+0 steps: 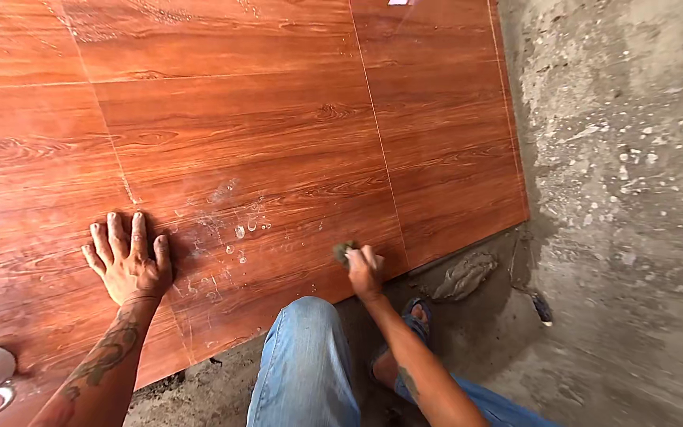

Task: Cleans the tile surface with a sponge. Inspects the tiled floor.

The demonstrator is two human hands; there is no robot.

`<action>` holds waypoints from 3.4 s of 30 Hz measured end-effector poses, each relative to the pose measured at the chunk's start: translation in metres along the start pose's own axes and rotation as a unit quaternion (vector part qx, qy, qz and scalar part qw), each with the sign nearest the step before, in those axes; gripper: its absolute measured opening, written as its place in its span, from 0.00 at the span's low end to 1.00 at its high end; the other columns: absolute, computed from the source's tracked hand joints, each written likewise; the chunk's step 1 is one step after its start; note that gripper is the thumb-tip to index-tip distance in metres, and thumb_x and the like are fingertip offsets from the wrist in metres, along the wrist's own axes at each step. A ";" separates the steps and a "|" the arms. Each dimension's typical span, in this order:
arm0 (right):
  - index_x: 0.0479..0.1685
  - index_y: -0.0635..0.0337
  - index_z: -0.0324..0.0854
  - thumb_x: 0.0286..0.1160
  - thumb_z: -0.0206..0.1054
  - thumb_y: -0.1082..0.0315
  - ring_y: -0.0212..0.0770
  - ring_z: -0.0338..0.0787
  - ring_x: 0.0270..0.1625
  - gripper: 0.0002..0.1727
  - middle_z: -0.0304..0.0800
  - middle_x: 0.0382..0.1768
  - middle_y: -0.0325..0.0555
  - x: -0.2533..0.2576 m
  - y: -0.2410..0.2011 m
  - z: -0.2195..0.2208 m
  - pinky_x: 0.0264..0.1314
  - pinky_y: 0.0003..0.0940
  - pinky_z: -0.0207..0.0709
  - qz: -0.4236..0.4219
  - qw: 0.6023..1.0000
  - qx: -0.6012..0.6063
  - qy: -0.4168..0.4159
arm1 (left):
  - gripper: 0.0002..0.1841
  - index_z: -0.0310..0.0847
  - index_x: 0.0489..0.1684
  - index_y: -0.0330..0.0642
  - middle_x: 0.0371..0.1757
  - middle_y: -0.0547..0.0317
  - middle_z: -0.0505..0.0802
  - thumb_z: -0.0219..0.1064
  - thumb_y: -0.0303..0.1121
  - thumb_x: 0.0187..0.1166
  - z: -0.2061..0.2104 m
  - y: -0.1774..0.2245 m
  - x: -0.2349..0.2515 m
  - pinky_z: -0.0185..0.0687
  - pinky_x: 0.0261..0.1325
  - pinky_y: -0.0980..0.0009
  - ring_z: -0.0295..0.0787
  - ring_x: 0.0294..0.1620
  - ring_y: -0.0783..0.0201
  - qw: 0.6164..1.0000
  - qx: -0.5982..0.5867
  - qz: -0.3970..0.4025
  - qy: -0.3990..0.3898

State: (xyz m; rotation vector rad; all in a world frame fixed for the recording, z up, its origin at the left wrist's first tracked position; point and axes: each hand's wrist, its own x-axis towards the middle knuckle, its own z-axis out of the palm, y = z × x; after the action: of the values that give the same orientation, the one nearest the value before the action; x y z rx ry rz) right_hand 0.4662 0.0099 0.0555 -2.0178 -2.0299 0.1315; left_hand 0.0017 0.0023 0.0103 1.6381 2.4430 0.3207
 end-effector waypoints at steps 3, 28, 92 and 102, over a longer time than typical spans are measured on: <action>0.51 0.65 0.89 0.80 0.64 0.69 0.64 0.88 0.57 0.12 0.87 0.55 0.66 0.064 0.023 -0.010 0.62 0.65 0.78 0.144 0.989 0.006 -0.012 | 0.35 0.55 0.94 0.70 0.97 0.61 0.52 0.34 0.65 0.86 0.002 0.000 -0.001 0.27 0.92 0.35 0.36 0.98 0.50 1.000 0.002 -0.003 0.001; 0.46 0.57 0.88 0.81 0.61 0.70 0.56 0.89 0.50 0.09 0.86 0.48 0.57 0.047 -0.017 0.019 0.53 0.56 0.83 0.091 0.995 -0.002 0.039 | 0.36 0.53 0.94 0.69 0.98 0.61 0.52 0.35 0.66 0.85 0.002 -0.003 -0.001 0.28 0.91 0.34 0.35 0.98 0.50 1.000 -0.002 0.005 -0.001; 0.43 0.50 0.93 0.78 0.68 0.67 0.49 0.92 0.45 0.07 0.91 0.42 0.48 0.059 -0.007 0.019 0.51 0.51 0.84 -0.045 0.998 0.016 0.035 | 0.35 0.55 0.94 0.69 0.97 0.61 0.53 0.34 0.66 0.86 0.003 -0.004 -0.001 0.27 0.93 0.36 0.36 0.98 0.51 1.000 0.008 0.005 0.010; 0.48 0.54 0.88 0.82 0.64 0.68 0.53 0.88 0.48 0.07 0.85 0.46 0.53 0.111 -0.081 0.047 0.51 0.53 0.81 -0.048 0.998 0.037 0.028 | 0.35 0.56 0.93 0.68 0.97 0.60 0.54 0.35 0.64 0.86 0.003 -0.005 -0.001 0.27 0.93 0.36 0.37 0.98 0.51 1.000 0.002 0.013 0.014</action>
State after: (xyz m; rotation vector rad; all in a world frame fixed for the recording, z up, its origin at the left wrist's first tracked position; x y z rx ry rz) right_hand 0.3774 0.1244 0.0452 -1.8540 -2.0519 0.1269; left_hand -0.0013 -0.0002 0.0061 1.6791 2.4457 0.3447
